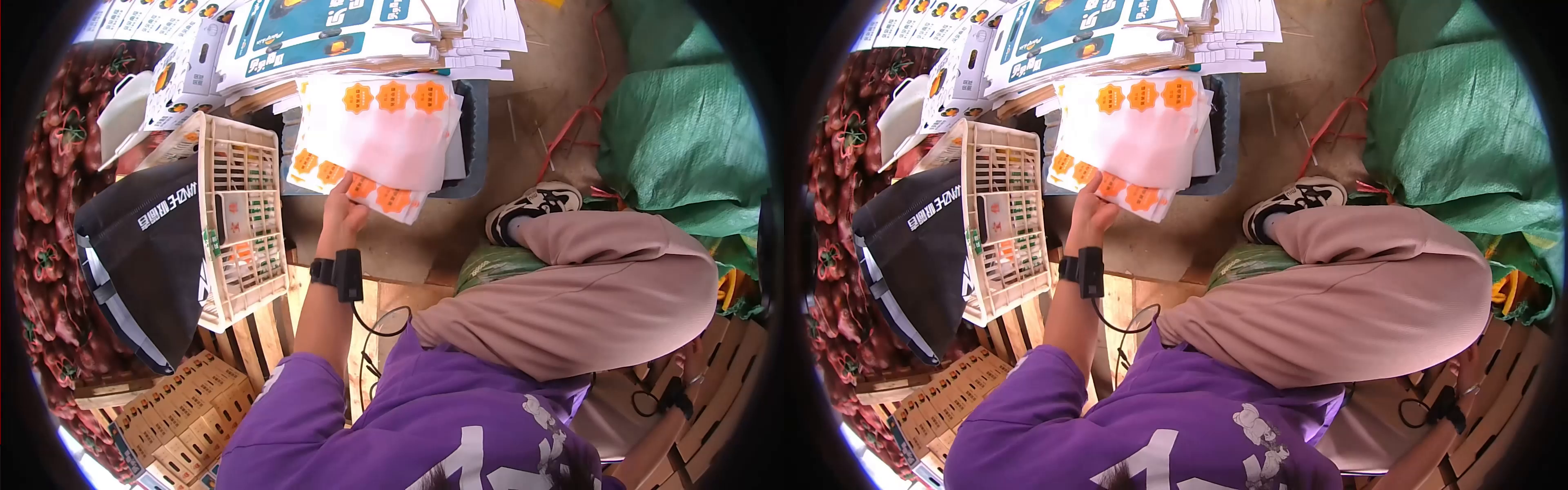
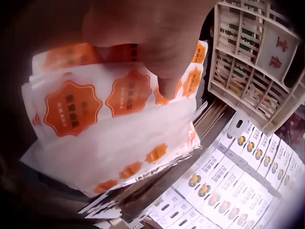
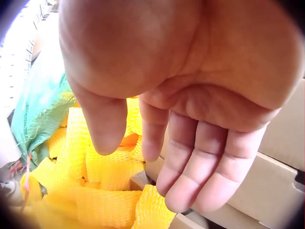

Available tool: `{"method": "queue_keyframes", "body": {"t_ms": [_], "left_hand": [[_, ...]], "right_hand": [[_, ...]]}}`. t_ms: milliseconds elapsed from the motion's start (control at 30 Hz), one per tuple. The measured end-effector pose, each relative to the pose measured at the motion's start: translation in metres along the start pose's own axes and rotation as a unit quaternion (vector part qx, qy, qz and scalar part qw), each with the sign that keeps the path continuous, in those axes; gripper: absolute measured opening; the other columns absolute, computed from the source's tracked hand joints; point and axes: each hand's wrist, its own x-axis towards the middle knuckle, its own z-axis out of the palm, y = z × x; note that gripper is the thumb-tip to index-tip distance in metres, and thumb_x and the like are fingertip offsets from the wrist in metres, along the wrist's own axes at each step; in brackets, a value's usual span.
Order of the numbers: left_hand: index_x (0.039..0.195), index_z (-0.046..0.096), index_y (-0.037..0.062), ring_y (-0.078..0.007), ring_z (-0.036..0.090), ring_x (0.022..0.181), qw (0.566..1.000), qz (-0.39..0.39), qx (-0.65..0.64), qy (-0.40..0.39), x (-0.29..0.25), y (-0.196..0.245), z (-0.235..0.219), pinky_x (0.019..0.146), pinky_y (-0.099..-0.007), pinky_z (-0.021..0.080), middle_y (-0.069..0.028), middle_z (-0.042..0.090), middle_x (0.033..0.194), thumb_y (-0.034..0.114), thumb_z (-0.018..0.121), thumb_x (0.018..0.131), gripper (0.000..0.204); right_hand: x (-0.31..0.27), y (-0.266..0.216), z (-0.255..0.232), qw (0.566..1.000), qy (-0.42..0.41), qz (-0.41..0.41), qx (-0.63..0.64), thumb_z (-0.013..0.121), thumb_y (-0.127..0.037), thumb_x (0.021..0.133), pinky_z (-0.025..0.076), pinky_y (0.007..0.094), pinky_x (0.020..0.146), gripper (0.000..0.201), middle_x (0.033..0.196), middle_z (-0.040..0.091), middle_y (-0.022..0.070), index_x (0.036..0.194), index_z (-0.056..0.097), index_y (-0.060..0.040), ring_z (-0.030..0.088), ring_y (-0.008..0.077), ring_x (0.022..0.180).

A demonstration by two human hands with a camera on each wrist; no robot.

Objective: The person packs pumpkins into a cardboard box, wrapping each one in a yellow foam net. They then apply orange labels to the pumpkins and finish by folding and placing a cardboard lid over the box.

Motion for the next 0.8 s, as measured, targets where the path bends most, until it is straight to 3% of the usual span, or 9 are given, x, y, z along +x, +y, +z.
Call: {"method": "queue_keyframes", "body": {"t_ms": [167, 300, 367, 433, 467, 500, 567, 700, 800], "left_hand": [[0.133, 0.040, 0.0017, -0.0374, 0.038, 0.131, 0.995, -0.045, 0.080, 0.044, -0.004, -0.006, 0.027, 0.105, -0.0619, 0.031, -0.0214, 0.040, 0.141, 0.021, 0.039, 0.100, 0.038], [0.133, 0.038, -0.0005, -0.0404, 0.056, 0.109, 0.968, -0.062, 0.243, 0.000, 0.008, 0.008, -0.002, 0.088, -0.0527, 0.051, -0.0265, 0.050, 0.126, 0.028, 0.050, 0.097, 0.048], [0.131, 0.038, -0.0023, -0.0396, 0.063, 0.096, 0.932, -0.113, 0.343, 0.024, -0.023, 0.016, 0.016, 0.077, -0.0476, 0.056, -0.0307, 0.054, 0.118, 0.032, 0.052, 0.095, 0.051], [0.131, 0.036, -0.0045, -0.0396, 0.065, 0.090, 0.885, -0.141, 0.443, 0.029, -0.034, 0.024, 0.009, 0.074, -0.0452, 0.057, -0.0334, 0.056, 0.112, 0.033, 0.053, 0.094, 0.055], [0.128, 0.040, -0.0054, -0.0367, 0.066, 0.084, 0.843, -0.151, 0.512, 0.067, -0.034, 0.030, 0.001, 0.070, -0.0424, 0.058, -0.0315, 0.059, 0.105, 0.034, 0.054, 0.094, 0.054], [0.125, 0.044, -0.0062, -0.0339, 0.067, 0.078, 0.795, -0.158, 0.577, 0.102, -0.033, 0.032, -0.002, 0.066, -0.0397, 0.058, -0.0296, 0.063, 0.099, 0.035, 0.054, 0.093, 0.053], [0.112, 0.056, -0.0082, -0.0274, 0.067, 0.065, 0.641, -0.042, 0.762, 0.080, -0.048, 0.029, 0.019, 0.058, -0.0338, 0.057, -0.0237, 0.067, 0.083, 0.037, 0.056, 0.092, 0.050], [0.092, 0.064, -0.0077, -0.0198, 0.064, 0.055, 0.613, 0.008, 0.789, -0.042, -0.062, 0.018, 0.111, 0.051, -0.0298, 0.055, -0.0148, 0.068, 0.075, 0.036, 0.059, 0.091, 0.044], [0.100, 0.062, -0.0064, -0.0201, 0.066, 0.062, 0.689, 0.115, 0.714, -0.049, -0.040, 0.016, 0.173, 0.055, -0.0291, 0.056, -0.0135, 0.067, 0.085, 0.031, 0.061, 0.089, 0.039]], "right_hand": [[-0.005, -0.004, 0.001, 0.997, -0.073, -0.022, -0.009, 0.058, -0.030, 0.094, 0.040, 0.0166, 0.052, 0.042, 0.089, 0.058, -0.0008, 0.131, 0.049, -0.0120, 0.053, 0.0050, 0.065], [-0.038, -0.028, -0.030, 0.994, -0.064, -0.080, 0.048, 0.058, -0.033, 0.094, 0.045, 0.0201, 0.057, 0.051, 0.095, 0.059, 0.0015, 0.135, 0.045, -0.0070, 0.055, 0.0070, 0.070], [-0.082, -0.048, -0.054, 0.978, 0.036, -0.201, 0.049, 0.057, -0.038, 0.094, 0.045, 0.0207, 0.064, 0.058, 0.103, 0.057, 0.0055, 0.139, 0.040, -0.0036, 0.054, 0.0086, 0.076], [-0.142, -0.055, -0.094, 0.948, 0.119, -0.291, 0.046, 0.050, -0.051, 0.094, 0.046, 0.0249, 0.076, 0.068, 0.114, 0.055, 0.0084, 0.143, 0.037, -0.0044, 0.055, 0.0133, 0.086], [-0.175, -0.044, -0.107, 0.926, 0.247, -0.287, -0.005, 0.039, -0.051, 0.098, 0.047, 0.0316, 0.084, 0.067, 0.113, 0.057, 0.0109, 0.142, 0.037, -0.0017, 0.058, 0.0197, 0.094], [-0.221, -0.069, -0.093, 0.927, 0.265, -0.264, -0.001, 0.043, -0.056, 0.093, 0.048, 0.0390, 0.087, 0.074, 0.119, 0.056, 0.0151, 0.142, 0.037, -0.0011, 0.058, 0.0267, 0.100], [-0.313, -0.120, -0.063, 0.929, 0.300, -0.216, 0.007, 0.053, -0.066, 0.083, 0.049, 0.0539, 0.091, 0.089, 0.130, 0.054, 0.0236, 0.141, 0.037, -0.0001, 0.058, 0.0406, 0.111], [-0.343, -0.044, -0.062, 0.965, 0.171, -0.175, 0.091, 0.065, -0.055, 0.081, 0.049, 0.0384, 0.081, 0.079, 0.109, 0.058, 0.0149, 0.133, 0.042, 0.0002, 0.059, 0.0272, 0.095], [-0.301, 0.090, -0.096, 0.972, -0.043, -0.119, 0.200, 0.074, -0.046, 0.079, 0.049, 0.0267, 0.073, 0.073, 0.094, 0.061, 0.0084, 0.127, 0.046, 0.0004, 0.061, 0.0171, 0.083]]}}
